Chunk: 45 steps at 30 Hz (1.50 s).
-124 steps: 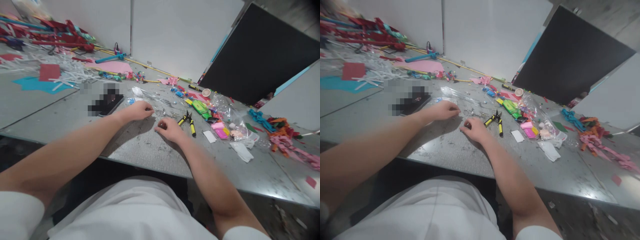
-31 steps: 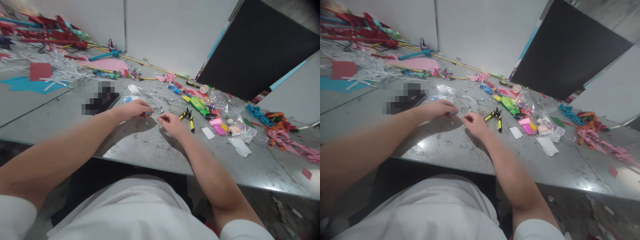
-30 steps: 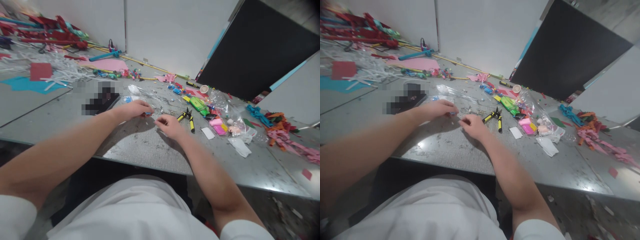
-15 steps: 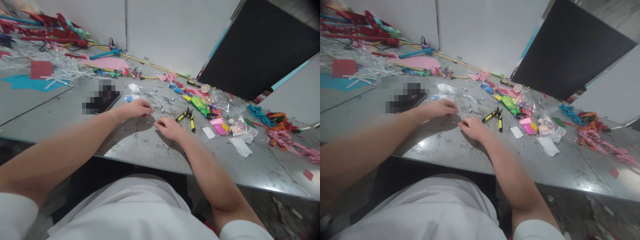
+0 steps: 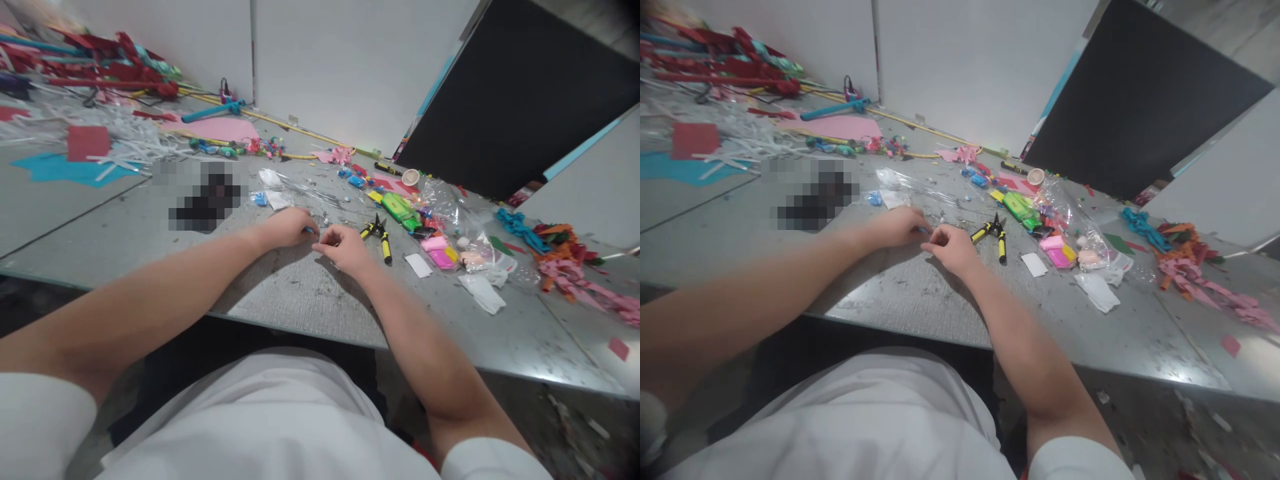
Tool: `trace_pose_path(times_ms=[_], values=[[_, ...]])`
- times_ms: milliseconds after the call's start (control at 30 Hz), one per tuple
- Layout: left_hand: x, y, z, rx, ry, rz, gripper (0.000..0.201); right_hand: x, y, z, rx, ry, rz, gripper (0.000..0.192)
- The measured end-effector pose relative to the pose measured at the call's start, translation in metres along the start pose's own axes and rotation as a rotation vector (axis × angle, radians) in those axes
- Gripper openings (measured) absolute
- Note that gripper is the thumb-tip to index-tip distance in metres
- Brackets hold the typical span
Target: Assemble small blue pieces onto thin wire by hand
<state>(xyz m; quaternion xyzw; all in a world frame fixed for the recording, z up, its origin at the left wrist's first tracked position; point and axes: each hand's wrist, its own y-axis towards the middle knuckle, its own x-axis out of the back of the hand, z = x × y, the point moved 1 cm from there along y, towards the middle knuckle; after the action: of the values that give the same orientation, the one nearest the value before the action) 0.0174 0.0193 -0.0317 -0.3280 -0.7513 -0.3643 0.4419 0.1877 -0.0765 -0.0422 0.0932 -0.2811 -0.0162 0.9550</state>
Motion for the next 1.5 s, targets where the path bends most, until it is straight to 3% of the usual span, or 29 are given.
trace_pose_path(times_ms=[100,233,400,567,733,833,933,1200,1333,1500], values=[[-0.003,0.001,-0.001,0.018,0.103,-0.023,0.024,-0.003,0.004,-0.008,-0.010,0.110,-0.002,0.004],[-0.002,0.001,-0.003,0.046,0.175,-0.028,0.022,-0.005,0.006,-0.017,-0.035,0.120,0.025,0.018],[0.005,-0.003,0.002,0.064,0.086,-0.059,0.021,-0.001,0.000,-0.009,-0.076,-0.004,0.037,0.002],[0.010,-0.006,0.007,0.186,-0.023,-0.065,0.028,0.001,-0.005,0.006,-0.006,-0.178,0.140,0.032],[0.014,-0.007,0.006,0.261,-0.052,-0.081,0.033,-0.003,-0.006,0.008,0.112,-0.342,0.248,0.011],[0.014,-0.007,0.005,0.314,-0.052,-0.119,0.036,-0.005,-0.005,0.006,0.070,-0.323,0.238,0.011],[0.011,-0.005,0.006,0.328,0.007,-0.127,0.025,-0.004,-0.004,0.004,0.043,-0.309,0.204,0.012],[0.002,0.001,0.007,0.166,0.089,-0.035,0.029,0.004,0.005,-0.004,-0.043,-0.347,0.056,0.018],[0.004,-0.001,0.002,0.177,0.036,-0.060,0.028,0.005,0.004,-0.003,-0.092,-0.347,0.091,0.025],[0.019,-0.007,-0.009,0.327,-0.162,-0.154,0.028,0.006,-0.002,0.001,-0.084,-0.343,0.197,0.037]])
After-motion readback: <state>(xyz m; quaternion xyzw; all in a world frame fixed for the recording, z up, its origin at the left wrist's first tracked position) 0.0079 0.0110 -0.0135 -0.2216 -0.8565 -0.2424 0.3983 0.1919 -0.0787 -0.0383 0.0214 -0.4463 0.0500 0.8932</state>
